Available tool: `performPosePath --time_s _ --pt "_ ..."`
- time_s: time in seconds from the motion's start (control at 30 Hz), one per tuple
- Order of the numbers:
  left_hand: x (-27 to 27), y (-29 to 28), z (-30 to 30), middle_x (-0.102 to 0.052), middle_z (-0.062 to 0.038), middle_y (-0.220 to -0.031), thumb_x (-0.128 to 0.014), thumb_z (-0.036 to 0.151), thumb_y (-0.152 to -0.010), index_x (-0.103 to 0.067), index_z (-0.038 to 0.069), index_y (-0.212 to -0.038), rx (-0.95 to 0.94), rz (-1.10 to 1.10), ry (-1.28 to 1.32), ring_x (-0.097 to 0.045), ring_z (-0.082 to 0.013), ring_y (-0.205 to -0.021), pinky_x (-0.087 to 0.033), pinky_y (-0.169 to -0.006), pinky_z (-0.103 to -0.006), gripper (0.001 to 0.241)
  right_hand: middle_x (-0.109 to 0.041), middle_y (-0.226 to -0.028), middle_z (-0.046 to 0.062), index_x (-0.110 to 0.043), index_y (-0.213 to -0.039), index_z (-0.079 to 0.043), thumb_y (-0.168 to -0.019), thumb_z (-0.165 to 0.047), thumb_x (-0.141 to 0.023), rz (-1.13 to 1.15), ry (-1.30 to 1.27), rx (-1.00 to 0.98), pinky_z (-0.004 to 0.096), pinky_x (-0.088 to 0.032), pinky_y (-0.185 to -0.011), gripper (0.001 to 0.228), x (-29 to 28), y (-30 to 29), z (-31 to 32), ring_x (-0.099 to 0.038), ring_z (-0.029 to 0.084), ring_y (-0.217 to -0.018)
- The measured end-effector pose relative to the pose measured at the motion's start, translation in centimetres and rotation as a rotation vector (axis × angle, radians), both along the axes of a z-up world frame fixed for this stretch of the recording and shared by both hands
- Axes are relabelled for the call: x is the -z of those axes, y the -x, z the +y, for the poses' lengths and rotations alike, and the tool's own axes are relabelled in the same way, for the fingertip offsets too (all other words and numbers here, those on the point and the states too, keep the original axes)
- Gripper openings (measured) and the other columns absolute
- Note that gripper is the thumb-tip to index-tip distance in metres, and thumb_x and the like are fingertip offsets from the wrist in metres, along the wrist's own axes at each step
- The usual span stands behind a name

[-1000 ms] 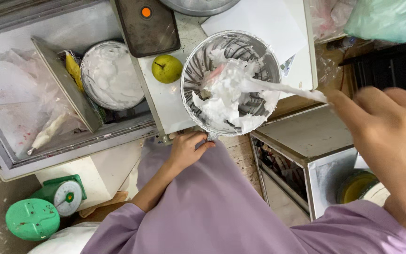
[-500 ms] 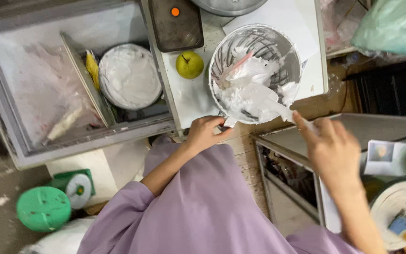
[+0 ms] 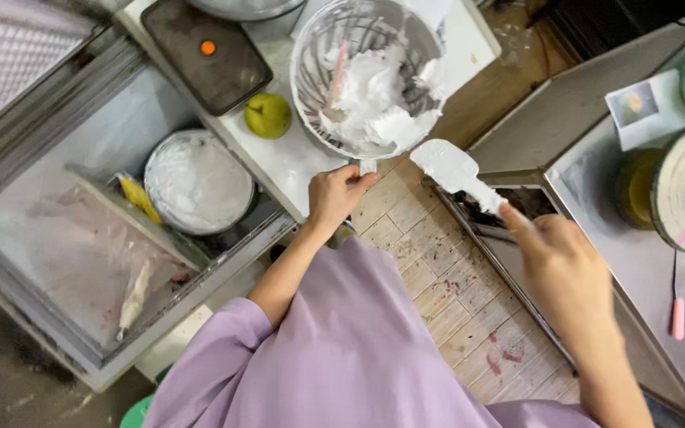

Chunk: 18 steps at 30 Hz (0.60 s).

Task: The person stirs white frosting in a metal bowl, retrieves a container from a freezer, wipes their hands with a cloth, and pours liquid topping into the bowl.

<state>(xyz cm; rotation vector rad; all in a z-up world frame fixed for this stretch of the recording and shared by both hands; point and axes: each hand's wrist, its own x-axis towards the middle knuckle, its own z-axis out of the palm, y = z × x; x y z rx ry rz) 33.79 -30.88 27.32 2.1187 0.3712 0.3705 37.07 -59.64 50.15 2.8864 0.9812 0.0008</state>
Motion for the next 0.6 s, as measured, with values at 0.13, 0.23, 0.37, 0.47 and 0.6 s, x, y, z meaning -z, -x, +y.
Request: performPosePath --time_s 0.13,0.23,0.37,0.47,0.6 --pt "0.0 -0.5 0.6 -0.073 -0.006 -0.069 -0.078 0.041 -0.090 -0.073 0.008 -0.078 0.031 -0.084 -0.010 -0.072 -0.0242 -0.061 -0.052 -0.054 -0.0344 0.036 -0.070 -0.098 0.009 -0.069 -0.133 -0.015 -0.102 -0.009 -0.062 -0.026 -0.275 0.000 0.041 -0.049 -0.080 0.032 0.4 -2.5 -2.0 -0.062 0.026 -0.085" --pt "-0.1 -0.4 0.5 -0.073 -0.007 -0.070 -0.079 0.040 -0.089 -0.074 0.009 -0.078 0.021 -0.081 0.000 -0.073 -0.0244 -0.062 -0.052 -0.055 -0.0343 0.033 -0.068 -0.087 0.008 -0.067 -0.128 -0.006 -0.106 -0.011 -0.057 0.420 -0.546 0.339 0.037 -0.045 -0.058 0.025 9.1 -8.3 -0.1 -0.057 0.019 -0.068" --pt "-0.5 -0.2 0.3 -0.074 -0.007 -0.070 -0.081 0.040 -0.088 -0.072 0.007 -0.075 -0.006 -0.030 -0.032 -0.071 -0.0250 -0.059 -0.051 -0.055 -0.0347 0.036 -0.065 -0.086 0.009 -0.071 -0.121 -0.004 -0.107 -0.022 -0.060 0.792 -0.711 0.316 0.031 -0.046 -0.065 0.025 18.5 -14.0 2.1 -0.056 0.015 -0.074" --pt "-1.0 -0.2 0.0 -0.074 -0.006 -0.071 -0.082 0.039 -0.087 -0.073 0.008 -0.076 -0.045 -0.043 -0.011 -0.071 -0.0231 -0.059 -0.052 -0.054 -0.0330 0.034 -0.074 -0.088 0.009 -0.074 -0.124 -0.011 -0.101 -0.024 -0.063 0.640 -0.351 0.345 0.035 -0.050 -0.071 0.028 16.3 -17.2 -2.5 -0.063 0.020 -0.075" --pt "-1.4 0.0 -0.3 -0.074 -0.007 -0.070 -0.084 0.035 -0.084 -0.073 0.005 -0.077 -0.103 0.041 0.074 -0.068 -0.0233 -0.051 -0.048 -0.050 -0.0343 0.033 -0.075 -0.095 0.019 -0.075 -0.122 -0.011 -0.105 -0.029 -0.067 0.301 -0.117 0.309 0.041 -0.054 -0.077 0.026 6.6 -19.1 -7.8 -0.070 0.029 -0.078"
